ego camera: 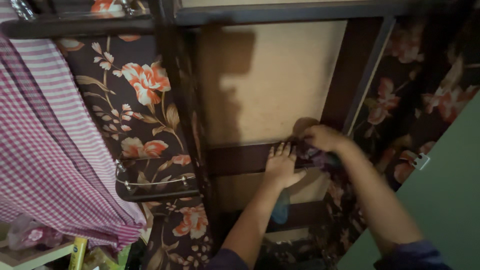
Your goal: The person sprays a floral-patterned cloth with a blue spray bottle and wipes the interior surfaces of a dark wooden shelving unit. They clean the shelves and side panels methodically, moving the cloth across different areas.
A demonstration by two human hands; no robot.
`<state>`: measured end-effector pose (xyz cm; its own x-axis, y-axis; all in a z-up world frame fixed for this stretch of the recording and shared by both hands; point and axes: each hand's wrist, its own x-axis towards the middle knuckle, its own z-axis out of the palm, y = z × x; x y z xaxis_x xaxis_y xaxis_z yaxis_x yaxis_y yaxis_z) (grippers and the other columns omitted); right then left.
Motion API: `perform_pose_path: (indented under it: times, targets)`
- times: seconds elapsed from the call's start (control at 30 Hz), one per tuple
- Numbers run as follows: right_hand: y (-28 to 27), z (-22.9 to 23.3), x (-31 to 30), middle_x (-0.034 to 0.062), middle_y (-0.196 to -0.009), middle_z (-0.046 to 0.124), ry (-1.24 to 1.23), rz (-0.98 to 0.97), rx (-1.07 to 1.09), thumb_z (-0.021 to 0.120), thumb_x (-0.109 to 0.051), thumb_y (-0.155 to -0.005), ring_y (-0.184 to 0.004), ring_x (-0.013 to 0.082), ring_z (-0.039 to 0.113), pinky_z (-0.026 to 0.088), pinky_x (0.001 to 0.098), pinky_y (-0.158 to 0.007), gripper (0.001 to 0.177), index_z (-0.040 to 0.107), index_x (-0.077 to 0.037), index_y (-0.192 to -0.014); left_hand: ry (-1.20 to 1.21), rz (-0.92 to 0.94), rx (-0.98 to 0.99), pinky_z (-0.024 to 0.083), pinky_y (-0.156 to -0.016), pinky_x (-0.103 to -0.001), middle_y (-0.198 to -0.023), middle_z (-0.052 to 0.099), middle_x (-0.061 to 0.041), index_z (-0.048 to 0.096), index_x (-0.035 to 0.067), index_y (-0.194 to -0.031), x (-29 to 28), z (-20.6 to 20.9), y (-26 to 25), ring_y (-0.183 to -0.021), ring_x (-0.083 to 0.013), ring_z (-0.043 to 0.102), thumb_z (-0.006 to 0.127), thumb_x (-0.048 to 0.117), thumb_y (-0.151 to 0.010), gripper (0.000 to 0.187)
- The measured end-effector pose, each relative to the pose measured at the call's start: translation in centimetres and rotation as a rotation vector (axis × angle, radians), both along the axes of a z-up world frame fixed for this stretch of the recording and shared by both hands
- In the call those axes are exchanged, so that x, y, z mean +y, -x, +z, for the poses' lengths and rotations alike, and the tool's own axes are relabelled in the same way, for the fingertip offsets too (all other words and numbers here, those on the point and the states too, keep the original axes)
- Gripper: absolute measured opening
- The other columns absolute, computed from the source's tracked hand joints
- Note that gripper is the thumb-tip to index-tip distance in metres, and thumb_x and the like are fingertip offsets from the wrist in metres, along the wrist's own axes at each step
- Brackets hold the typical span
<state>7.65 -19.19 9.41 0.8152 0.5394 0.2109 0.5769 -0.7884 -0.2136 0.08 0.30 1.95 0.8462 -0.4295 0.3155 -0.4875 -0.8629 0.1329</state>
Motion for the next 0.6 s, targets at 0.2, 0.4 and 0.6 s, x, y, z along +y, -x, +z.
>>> perform_pose_path:
  times: [0.2, 0.4, 0.6]
  targets:
    - [6.3, 7.1, -1.7, 0.0028, -0.110, 0.057, -0.976, 0.198, -0.070, 0.054, 0.006, -0.100, -0.102, 0.0139, 0.057, 0.050, 0.0279, -0.090, 0.032, 0.050, -0.008, -0.128, 0.000, -0.012, 0.029, 0.015, -0.123, -0.054, -0.164, 0.027, -0.021, 0.035, 0.003, -0.156, 0.0, 0.7, 0.2, -0.152, -0.0372, 0.022, 0.062, 0.069, -0.085, 0.101]
    - [10.5, 12.6, -1.4, 0.0025, -0.111, 0.051, -0.874, 0.095, -0.556, 0.056, 0.009, -0.107, -0.106, 0.0111, 0.050, 0.044, 0.0249, -0.093, 0.025, 0.047, -0.006, -0.125, 0.031, 0.024, 0.067, 0.016, -0.125, -0.054, -0.164, 0.026, -0.018, 0.029, 0.005, -0.158, -0.1, 1.8, 1.4, -0.154, -0.0355, 0.022, 0.060, 0.071, -0.086, 0.103]
    - [9.0, 13.8, -0.2, 0.0015, -0.114, 0.051, -0.992, 0.232, -0.373, 0.051, 0.010, -0.105, -0.105, 0.0099, 0.051, 0.044, 0.0243, -0.093, 0.027, 0.045, -0.006, -0.127, 0.907, -0.214, -0.295, 0.029, -0.128, -0.054, -0.169, 0.031, -0.020, 0.034, 0.004, -0.165, -1.1, 4.6, 3.0, -0.157, -0.0403, 0.030, 0.054, 0.027, -0.091, 0.080]
